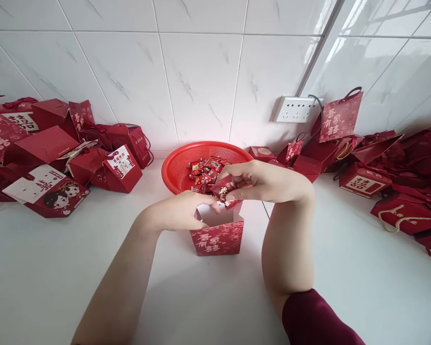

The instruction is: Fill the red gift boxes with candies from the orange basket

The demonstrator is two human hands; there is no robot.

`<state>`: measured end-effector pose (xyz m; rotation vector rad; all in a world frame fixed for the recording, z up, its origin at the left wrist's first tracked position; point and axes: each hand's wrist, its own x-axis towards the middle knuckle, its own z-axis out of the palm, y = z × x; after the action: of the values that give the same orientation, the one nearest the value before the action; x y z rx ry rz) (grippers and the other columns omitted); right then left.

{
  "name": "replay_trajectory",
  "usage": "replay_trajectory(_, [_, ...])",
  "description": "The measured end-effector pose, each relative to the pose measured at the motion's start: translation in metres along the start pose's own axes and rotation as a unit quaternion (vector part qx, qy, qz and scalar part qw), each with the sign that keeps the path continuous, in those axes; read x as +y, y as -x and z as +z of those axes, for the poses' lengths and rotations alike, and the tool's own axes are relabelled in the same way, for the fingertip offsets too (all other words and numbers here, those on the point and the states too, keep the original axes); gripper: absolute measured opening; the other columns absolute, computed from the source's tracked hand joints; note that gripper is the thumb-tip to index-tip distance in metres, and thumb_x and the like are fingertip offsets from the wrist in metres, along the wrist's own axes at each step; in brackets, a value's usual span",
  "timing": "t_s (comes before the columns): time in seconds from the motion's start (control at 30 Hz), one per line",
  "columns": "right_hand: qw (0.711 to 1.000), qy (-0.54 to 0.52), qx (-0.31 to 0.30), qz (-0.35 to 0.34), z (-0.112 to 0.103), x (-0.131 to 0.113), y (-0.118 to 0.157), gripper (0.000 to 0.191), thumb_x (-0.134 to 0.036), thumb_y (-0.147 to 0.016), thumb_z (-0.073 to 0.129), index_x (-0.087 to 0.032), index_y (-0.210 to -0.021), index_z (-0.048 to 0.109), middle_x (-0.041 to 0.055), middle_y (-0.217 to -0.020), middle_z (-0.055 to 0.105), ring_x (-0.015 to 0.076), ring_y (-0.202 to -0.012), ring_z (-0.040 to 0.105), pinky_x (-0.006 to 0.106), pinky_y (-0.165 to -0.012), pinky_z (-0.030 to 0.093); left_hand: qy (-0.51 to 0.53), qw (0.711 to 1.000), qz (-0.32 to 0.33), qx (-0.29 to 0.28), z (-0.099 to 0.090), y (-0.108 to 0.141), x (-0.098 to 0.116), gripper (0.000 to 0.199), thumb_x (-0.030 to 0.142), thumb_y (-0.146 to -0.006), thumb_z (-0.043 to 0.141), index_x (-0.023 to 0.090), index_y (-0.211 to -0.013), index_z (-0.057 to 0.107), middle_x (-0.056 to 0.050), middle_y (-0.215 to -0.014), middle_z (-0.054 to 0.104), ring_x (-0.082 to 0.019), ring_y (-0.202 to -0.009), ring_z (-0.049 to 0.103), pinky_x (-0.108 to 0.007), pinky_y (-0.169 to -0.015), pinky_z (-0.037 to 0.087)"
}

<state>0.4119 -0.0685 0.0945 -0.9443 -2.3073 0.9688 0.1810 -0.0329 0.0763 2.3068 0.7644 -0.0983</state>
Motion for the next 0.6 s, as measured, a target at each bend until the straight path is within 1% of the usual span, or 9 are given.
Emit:
replay_trajectory(0.1, [0.999,-0.010,-0.032,-0.003,0.005,-0.005,-0.007,0.023,-0.021,-0.090,0.061,-0.019,-0.113,0.065,0.0028,-0.100,0.074,0.0168,-0.092,0.070,0.027,-0.077,0.054,0.003,1.000,-0.011,-0.005,-0.001,-0.002,0.003,0.034,0.022,-0.076,0.057,0.029,-0.107,0.070,0.002,-0.098,0.070,-0.015,-0.077,0.061,-0.022,-0.062,0.043])
replay_trajectory(0.2, [0.998,-0.032,-0.045,0.009,0.010,-0.006,-0.014,0.022,-0.017,-0.088,0.061,-0.020,-0.110,0.064,0.0026,-0.103,0.074,0.0169,-0.097,0.070,0.025,-0.077,0.054,-0.011,0.999,-0.033,-0.012,-0.003,-0.001,0.005,0.031,0.025,-0.075,0.058,0.028,-0.103,0.071,0.000,-0.089,0.069,-0.017,-0.075,0.061,-0.023,-0.060,0.042])
replay_trajectory(0.3, [0.999,-0.046,-0.019,0.018,0.009,0.000,-0.013,0.023,-0.023,-0.089,0.061,-0.022,-0.112,0.065,0.0024,-0.109,0.073,0.0175,-0.102,0.069,0.027,-0.083,0.054,-0.024,0.999,-0.047,0.004,-0.005,0.007,0.002,0.038,0.021,-0.068,0.061,0.029,-0.103,0.072,0.001,-0.087,0.069,-0.017,-0.072,0.060,-0.024,-0.058,0.040])
replay_trajectory(0.37, [0.998,-0.042,0.022,0.038,0.002,0.010,-0.010,0.024,-0.030,-0.091,0.061,-0.023,-0.114,0.065,0.0028,-0.111,0.072,0.0185,-0.103,0.068,0.030,-0.086,0.054,-0.020,0.998,-0.053,0.020,-0.006,0.014,0.001,0.038,0.020,-0.066,0.060,0.031,-0.101,0.072,0.001,-0.085,0.069,-0.018,-0.070,0.060,-0.024,-0.057,0.039])
replay_trajectory(0.4, [0.996,-0.031,0.052,0.060,-0.001,0.017,-0.009,0.025,-0.034,-0.091,0.061,-0.023,-0.113,0.065,0.0032,-0.110,0.072,0.0191,-0.102,0.068,0.031,-0.086,0.054,-0.017,0.998,-0.056,0.027,-0.005,0.016,0.001,0.037,0.020,-0.066,0.060,0.030,-0.100,0.072,0.002,-0.084,0.069,-0.018,-0.070,0.060,-0.024,-0.057,0.038])
replay_trajectory(0.47, [0.982,0.019,0.124,0.143,-0.009,0.034,-0.009,0.026,-0.038,-0.092,0.060,-0.023,-0.112,0.065,0.0046,-0.108,0.073,0.0202,-0.098,0.068,0.032,-0.082,0.054,-0.012,0.998,-0.053,0.038,-0.002,0.019,0.004,0.034,0.019,-0.066,0.058,0.030,-0.095,0.072,0.001,-0.083,0.069,-0.018,-0.070,0.060,-0.025,-0.058,0.038])
replay_trajectory(0.53, [0.944,0.104,0.171,0.262,-0.014,0.053,-0.014,0.026,-0.037,-0.093,0.057,-0.021,-0.112,0.066,0.0070,-0.108,0.072,0.0214,-0.095,0.067,0.032,-0.079,0.053,0.003,0.998,-0.036,0.042,0.004,0.018,0.009,0.028,0.020,-0.067,0.058,0.029,-0.090,0.072,0.001,-0.081,0.069,-0.020,-0.072,0.061,-0.026,-0.059,0.038])
replay_trajectory(0.6, [0.899,0.180,0.170,0.361,-0.014,0.070,-0.025,0.024,-0.031,-0.093,0.056,-0.018,-0.110,0.068,0.0108,-0.111,0.071,0.0241,-0.096,0.067,0.034,-0.078,0.052,0.027,0.999,-0.014,0.026,0.011,0.014,0.015,0.020,0.022,-0.070,0.059,0.028,-0.084,0.072,0.000,-0.078,0.068,-0.021,-0.074,0.061,-0.026,-0.060,0.039])
